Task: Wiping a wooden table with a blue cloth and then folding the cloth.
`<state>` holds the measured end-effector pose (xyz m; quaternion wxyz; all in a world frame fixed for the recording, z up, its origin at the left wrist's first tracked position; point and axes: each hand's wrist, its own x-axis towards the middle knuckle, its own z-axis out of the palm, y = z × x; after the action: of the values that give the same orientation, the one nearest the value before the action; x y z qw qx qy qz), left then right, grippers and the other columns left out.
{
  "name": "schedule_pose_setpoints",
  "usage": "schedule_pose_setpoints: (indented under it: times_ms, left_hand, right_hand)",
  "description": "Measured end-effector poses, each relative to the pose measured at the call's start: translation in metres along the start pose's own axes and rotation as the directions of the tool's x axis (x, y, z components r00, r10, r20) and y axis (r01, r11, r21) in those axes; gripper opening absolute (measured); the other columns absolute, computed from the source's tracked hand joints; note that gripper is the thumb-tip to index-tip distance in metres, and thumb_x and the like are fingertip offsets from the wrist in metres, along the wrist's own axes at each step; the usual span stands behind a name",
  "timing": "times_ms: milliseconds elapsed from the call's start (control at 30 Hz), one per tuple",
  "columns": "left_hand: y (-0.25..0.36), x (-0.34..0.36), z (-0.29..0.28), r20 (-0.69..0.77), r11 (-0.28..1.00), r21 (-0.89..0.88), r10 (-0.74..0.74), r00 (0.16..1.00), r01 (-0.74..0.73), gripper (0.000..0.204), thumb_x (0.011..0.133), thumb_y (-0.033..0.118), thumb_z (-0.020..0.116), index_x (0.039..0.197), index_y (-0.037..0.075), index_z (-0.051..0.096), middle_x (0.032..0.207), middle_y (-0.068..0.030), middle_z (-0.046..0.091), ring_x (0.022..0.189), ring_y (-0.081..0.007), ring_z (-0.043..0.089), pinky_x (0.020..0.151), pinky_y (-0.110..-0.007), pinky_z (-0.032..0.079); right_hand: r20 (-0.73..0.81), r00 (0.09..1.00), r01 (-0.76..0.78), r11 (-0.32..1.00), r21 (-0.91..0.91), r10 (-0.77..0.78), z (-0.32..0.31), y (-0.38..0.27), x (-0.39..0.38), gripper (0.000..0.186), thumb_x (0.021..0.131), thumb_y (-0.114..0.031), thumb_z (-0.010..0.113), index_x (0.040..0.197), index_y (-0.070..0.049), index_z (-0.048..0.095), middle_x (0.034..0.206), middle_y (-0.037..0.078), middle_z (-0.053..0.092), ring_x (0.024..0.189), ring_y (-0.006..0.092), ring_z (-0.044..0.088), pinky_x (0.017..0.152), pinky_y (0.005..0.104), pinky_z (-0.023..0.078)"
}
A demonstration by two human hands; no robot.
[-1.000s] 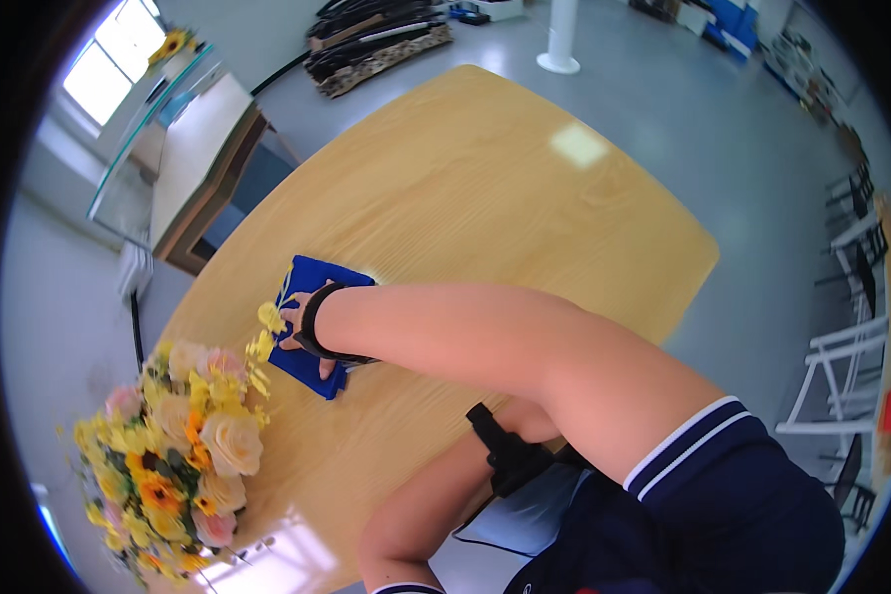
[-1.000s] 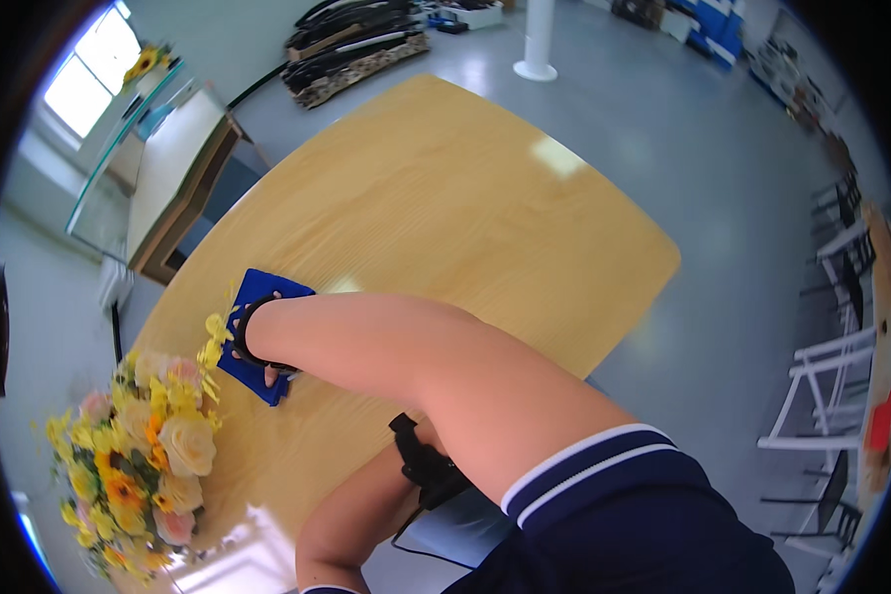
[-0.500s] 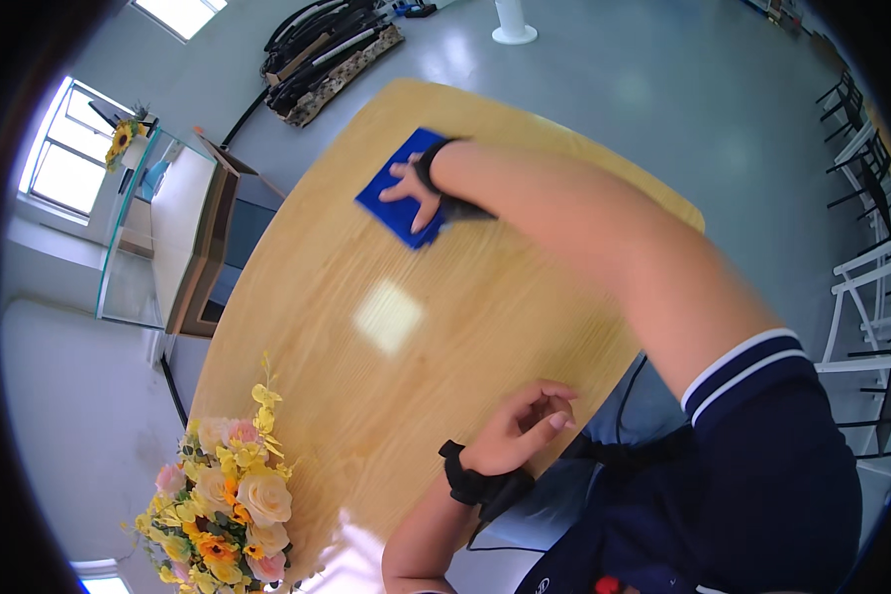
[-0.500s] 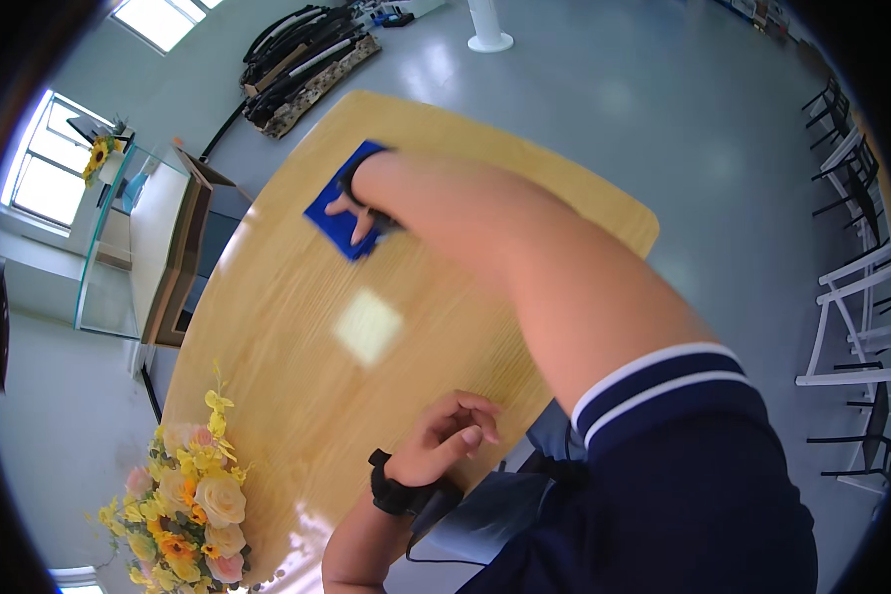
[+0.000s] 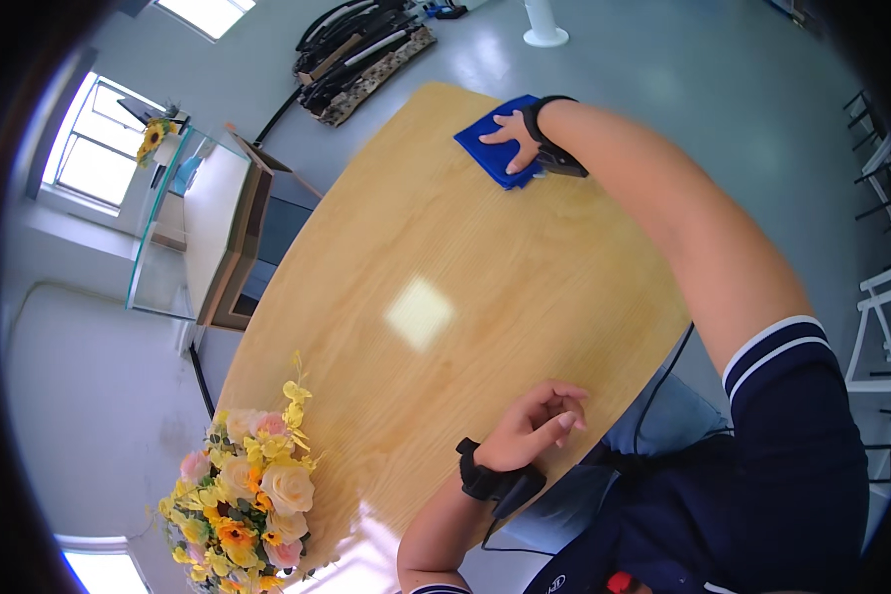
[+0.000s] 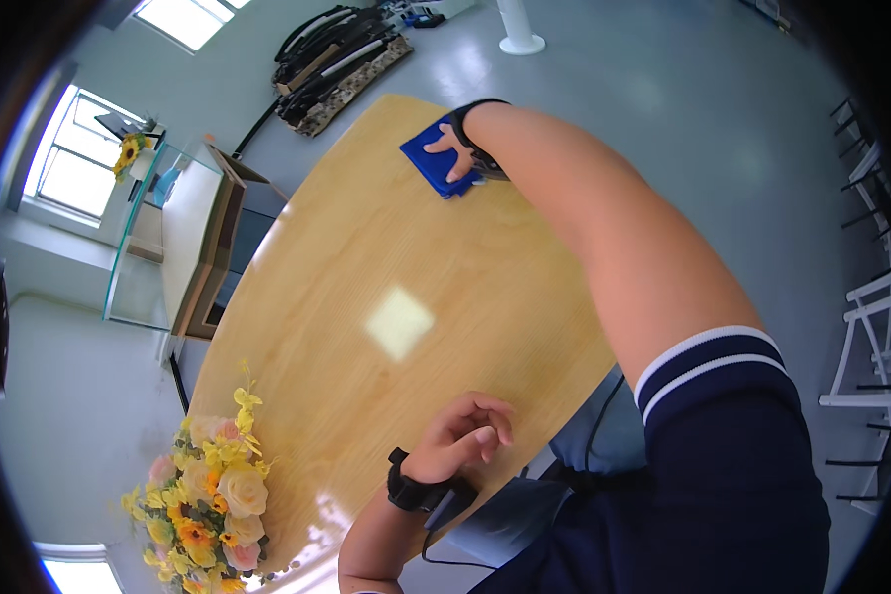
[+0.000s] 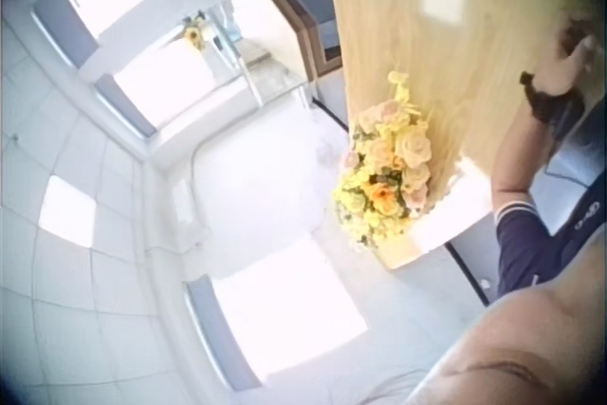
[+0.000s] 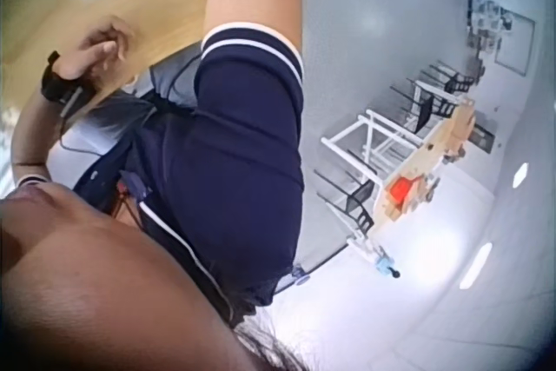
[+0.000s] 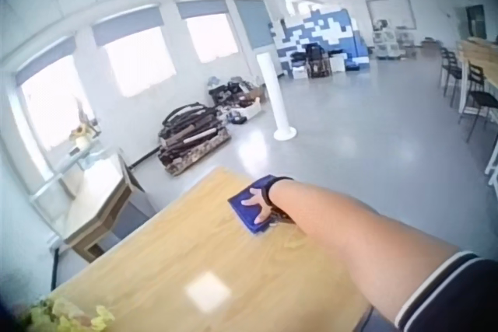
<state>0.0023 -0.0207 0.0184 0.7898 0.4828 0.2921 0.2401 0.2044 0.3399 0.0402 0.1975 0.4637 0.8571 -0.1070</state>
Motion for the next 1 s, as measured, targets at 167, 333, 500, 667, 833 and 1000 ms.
schedule_pose_setpoints:
  times_ms: [167, 333, 500, 667, 833, 1000]
  left_hand:
    - [-0.002, 0.001, -0.002, 0.01, 1.0, 0.028, -0.009, 1.0, 0.009, 0.032, 0.092, 0.011, 0.049, 0.121, 0.001, 0.048, 0.092, -0.0065, 0.06, 0.068, -0.0085, 0.05, 0.059, -0.02, 0.039]
    - [-0.005, 0.005, 0.0, 0.013, 0.998, 0.044, 0.055, 0.998, -0.055, 0.03, 0.093, 0.012, 0.049, 0.12, 0.001, 0.048, 0.091, -0.0055, 0.06, 0.066, -0.0081, 0.049, 0.056, -0.019, 0.038]
    - [-0.004, 0.006, 0.001, 0.006, 1.0, 0.025, 0.005, 1.0, -0.005, 0.033, 0.094, 0.02, 0.051, 0.119, 0.0, 0.048, 0.086, -0.0025, 0.058, 0.066, -0.0068, 0.049, 0.059, -0.021, 0.042]
    - [-0.004, 0.008, 0.001, 0.042, 0.999, 0.016, 0.033, 0.999, -0.034, 0.033, 0.093, 0.02, 0.052, 0.119, 0.0, 0.048, 0.086, -0.0035, 0.058, 0.063, -0.0066, 0.05, 0.053, -0.021, 0.043]
    - [-0.005, 0.011, 0.0, 0.084, 0.993, -0.084, 0.094, 0.992, -0.087, 0.036, 0.092, 0.02, 0.052, 0.12, -0.002, 0.046, 0.086, -0.0052, 0.057, 0.061, -0.0085, 0.052, 0.056, -0.023, 0.05]
    - [-0.005, 0.011, -0.003, 0.061, 0.974, -0.175, 0.154, 0.986, -0.141, 0.038, 0.092, 0.02, 0.051, 0.121, -0.004, 0.043, 0.085, -0.0065, 0.057, 0.059, -0.0107, 0.056, 0.057, -0.025, 0.054]
  right_hand:
    - [0.032, 0.999, -0.02, 1.0, 0.007, 0.02, 0.004, -0.002, -0.008, 0.097, 0.071, -0.07, 0.058, 0.148, -0.034, 0.013, 0.154, 0.017, 0.004, 0.14, 0.0367, 0.014, 0.112, 0.0504, 0.017]
    - [0.044, 0.999, -0.007, 1.0, -0.003, 0.007, 0.0, -0.003, -0.012, 0.098, 0.069, -0.069, 0.061, 0.147, -0.033, 0.015, 0.153, 0.019, 0.007, 0.139, 0.0383, 0.017, 0.112, 0.0493, 0.019]
    - [0.031, 0.999, -0.02, 0.999, 0.025, 0.019, 0.003, -0.004, -0.011, 0.097, 0.07, -0.068, 0.062, 0.147, -0.036, 0.013, 0.153, 0.019, 0.007, 0.139, 0.0381, 0.018, 0.111, 0.0501, 0.021]
    - [0.021, 1.0, -0.02, 0.999, 0.031, 0.02, 0.004, -0.009, -0.011, 0.097, 0.07, -0.068, 0.063, 0.147, -0.034, 0.014, 0.153, 0.021, 0.006, 0.138, 0.0412, 0.018, 0.112, 0.0473, 0.019]
    - [0.031, 0.998, 0.045, 0.998, 0.038, -0.047, -0.001, -0.027, -0.004, 0.096, 0.071, -0.065, 0.065, 0.147, -0.031, 0.016, 0.152, 0.023, 0.007, 0.138, 0.0397, 0.02, 0.111, 0.0436, 0.022]
    - [-0.043, 0.988, 0.149, 0.988, -0.033, -0.151, 0.0, -0.076, 0.01, 0.094, 0.071, -0.064, 0.065, 0.147, -0.029, 0.021, 0.149, 0.028, 0.013, 0.134, 0.0408, 0.028, 0.11, 0.041, 0.025]
